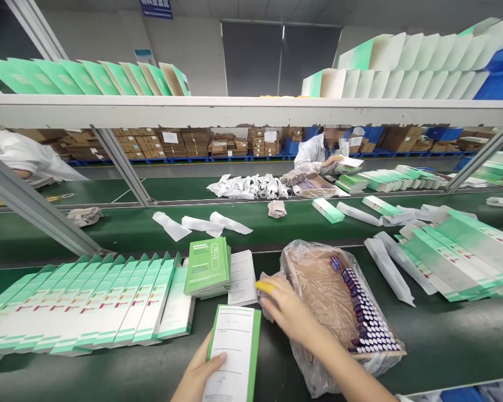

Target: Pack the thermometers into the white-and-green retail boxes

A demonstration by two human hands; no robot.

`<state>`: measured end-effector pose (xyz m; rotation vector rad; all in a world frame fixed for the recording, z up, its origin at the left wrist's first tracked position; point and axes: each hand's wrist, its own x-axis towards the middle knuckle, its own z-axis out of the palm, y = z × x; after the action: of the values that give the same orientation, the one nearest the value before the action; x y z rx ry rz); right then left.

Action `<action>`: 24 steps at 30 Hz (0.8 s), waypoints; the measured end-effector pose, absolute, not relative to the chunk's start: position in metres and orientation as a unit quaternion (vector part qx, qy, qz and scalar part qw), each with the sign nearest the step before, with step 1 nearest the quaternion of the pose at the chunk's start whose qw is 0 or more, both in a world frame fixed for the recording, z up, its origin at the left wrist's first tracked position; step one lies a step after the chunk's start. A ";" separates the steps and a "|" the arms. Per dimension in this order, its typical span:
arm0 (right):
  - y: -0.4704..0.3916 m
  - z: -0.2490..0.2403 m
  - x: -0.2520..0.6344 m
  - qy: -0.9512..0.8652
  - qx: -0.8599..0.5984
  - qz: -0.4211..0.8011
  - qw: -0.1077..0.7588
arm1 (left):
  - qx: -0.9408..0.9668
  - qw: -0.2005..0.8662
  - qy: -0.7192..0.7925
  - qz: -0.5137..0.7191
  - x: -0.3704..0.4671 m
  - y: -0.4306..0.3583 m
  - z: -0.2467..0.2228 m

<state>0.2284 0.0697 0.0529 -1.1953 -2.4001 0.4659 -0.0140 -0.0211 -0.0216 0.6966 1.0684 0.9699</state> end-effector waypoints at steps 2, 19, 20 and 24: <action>0.089 0.053 0.244 -0.869 -0.450 0.131 0.158 | 0.416 0.600 0.556 0.396 -0.034 -0.017 -0.023; 0.044 0.087 0.238 -0.873 -0.433 0.170 0.145 | 0.715 0.405 0.457 0.339 -0.004 -0.008 0.034; 0.033 0.090 0.232 -0.870 -0.426 0.198 0.149 | 0.709 0.421 0.444 0.350 0.004 -0.007 0.040; 0.008 0.093 0.229 -0.833 -0.432 0.301 0.170 | 0.687 0.525 0.409 0.290 0.018 0.001 0.051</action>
<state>0.2293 0.0076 0.0935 -1.2279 -2.3663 0.8561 0.0177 0.0008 0.0512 1.6445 0.9788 0.6943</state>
